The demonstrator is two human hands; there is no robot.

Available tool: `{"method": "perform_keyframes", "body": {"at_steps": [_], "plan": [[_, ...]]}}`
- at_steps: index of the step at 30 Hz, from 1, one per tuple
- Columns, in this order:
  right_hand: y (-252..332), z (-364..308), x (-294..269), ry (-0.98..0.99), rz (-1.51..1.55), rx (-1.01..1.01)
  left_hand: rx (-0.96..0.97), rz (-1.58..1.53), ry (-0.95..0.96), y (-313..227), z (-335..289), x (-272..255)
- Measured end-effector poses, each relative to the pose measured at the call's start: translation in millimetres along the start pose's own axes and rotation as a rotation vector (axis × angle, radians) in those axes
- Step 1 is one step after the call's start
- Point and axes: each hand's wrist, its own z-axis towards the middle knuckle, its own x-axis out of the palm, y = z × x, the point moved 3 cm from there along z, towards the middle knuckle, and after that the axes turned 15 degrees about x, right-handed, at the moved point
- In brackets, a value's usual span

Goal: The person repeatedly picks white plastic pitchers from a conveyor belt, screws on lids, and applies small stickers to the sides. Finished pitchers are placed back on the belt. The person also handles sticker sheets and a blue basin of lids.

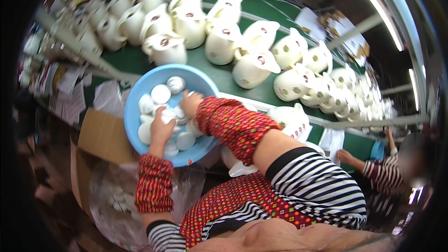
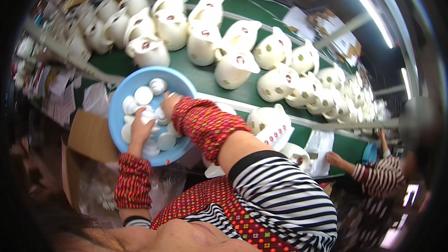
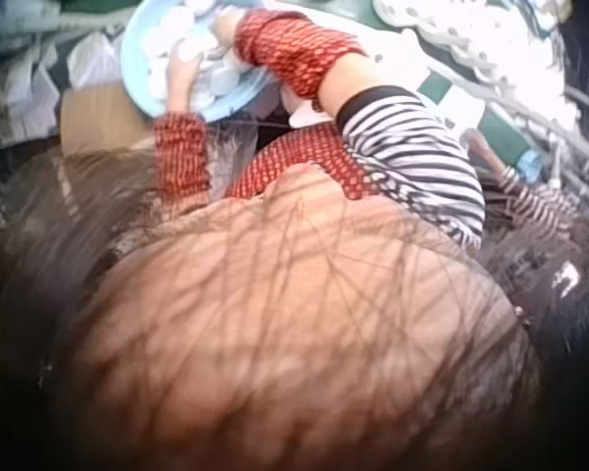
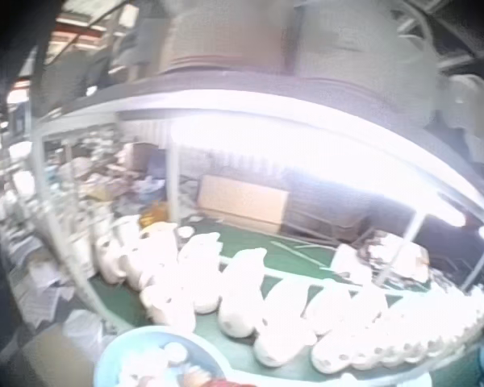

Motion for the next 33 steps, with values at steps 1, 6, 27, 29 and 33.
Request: {"method": "perform_keyframes", "body": {"at_steps": [1, 6, 27, 29, 33], "plan": [[6, -4, 1, -0.033, -0.081, -0.041, 0.048, -0.153, -0.026, 0, -3, -7], [-5, -10, -58, 0.151, 0.021, -0.316, 0.131, -0.579, -0.214, -49, -18, -25], [-659, -162, -156, -0.314, -0.052, 0.314, 1.130, 1.019, 0.359, -414, 91, 356], [-658, -150, -147, -0.374, -0.171, 0.237, 1.134, 1.251, 0.364, -426, 90, 396], [-628, -143, -149, -0.251, -0.441, 0.122, 1.186, 1.450, 0.524, -423, 74, 435]]}}
